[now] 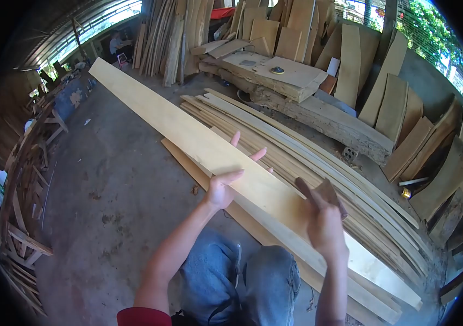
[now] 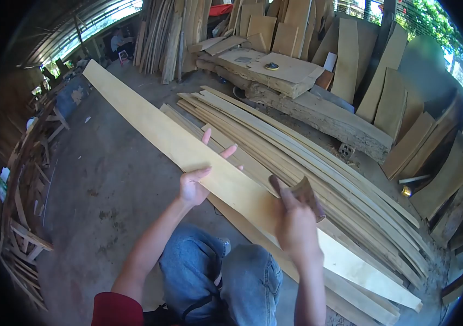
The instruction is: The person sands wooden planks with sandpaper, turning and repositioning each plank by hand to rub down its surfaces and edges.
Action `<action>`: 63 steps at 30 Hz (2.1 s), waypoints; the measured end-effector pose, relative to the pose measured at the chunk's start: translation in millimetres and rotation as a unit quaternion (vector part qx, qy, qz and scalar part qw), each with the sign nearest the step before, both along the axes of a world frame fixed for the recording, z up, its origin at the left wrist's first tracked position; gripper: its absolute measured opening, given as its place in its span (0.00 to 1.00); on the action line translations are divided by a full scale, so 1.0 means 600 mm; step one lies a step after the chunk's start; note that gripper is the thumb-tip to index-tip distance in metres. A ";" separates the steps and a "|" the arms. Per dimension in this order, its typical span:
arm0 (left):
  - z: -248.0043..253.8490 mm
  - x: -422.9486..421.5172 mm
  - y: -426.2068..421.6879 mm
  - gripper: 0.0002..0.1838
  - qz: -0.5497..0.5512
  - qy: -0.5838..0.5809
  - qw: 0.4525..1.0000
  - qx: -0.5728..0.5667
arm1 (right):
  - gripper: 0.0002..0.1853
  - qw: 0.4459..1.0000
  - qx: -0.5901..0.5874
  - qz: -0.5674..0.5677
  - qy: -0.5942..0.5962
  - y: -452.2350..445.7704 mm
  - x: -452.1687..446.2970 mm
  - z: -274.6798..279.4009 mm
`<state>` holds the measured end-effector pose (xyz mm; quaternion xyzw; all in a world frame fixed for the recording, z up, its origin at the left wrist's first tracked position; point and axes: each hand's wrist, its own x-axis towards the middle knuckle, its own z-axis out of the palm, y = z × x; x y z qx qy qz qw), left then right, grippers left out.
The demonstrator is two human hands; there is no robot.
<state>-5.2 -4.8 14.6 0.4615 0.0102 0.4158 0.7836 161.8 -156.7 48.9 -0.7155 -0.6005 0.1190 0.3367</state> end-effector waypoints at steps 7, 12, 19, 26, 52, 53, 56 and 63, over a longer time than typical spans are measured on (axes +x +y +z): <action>-0.008 -0.004 0.005 0.46 -0.010 0.009 1.000 0.022 | 0.27 0.980 -0.079 -0.183 -0.007 -0.155 0.122 -0.093; -0.009 -0.003 0.006 0.46 -0.009 0.022 1.000 0.019 | 0.23 0.877 -0.133 -0.460 -0.042 -0.444 0.328 -0.195; -0.016 0.011 0.004 0.41 0.047 0.029 0.998 0.041 | 0.25 0.930 -0.002 -0.304 -0.204 -0.192 0.121 -0.076; -0.020 0.029 -0.001 0.31 0.189 0.068 0.979 0.020 | 0.36 0.996 0.083 0.001 -0.036 -0.081 -0.001 -0.073; 0.004 -0.038 0.024 0.42 0.034 -0.034 0.994 0.096 | 0.21 0.478 0.463 -0.363 0.653 -0.380 0.285 -0.346; 0.006 -0.038 0.022 0.52 0.003 -0.077 0.989 0.125 | 0.21 0.490 0.471 -0.334 0.653 -0.367 0.273 -0.328; 0.012 -0.030 -0.003 0.58 -0.094 -0.097 0.980 0.146 | 0.22 0.509 0.479 -0.330 0.635 -0.306 0.218 -0.263; -0.050 -0.045 0.039 0.31 0.059 0.054 0.997 0.007 | 0.20 0.488 0.454 -0.332 0.667 -0.177 0.111 -0.271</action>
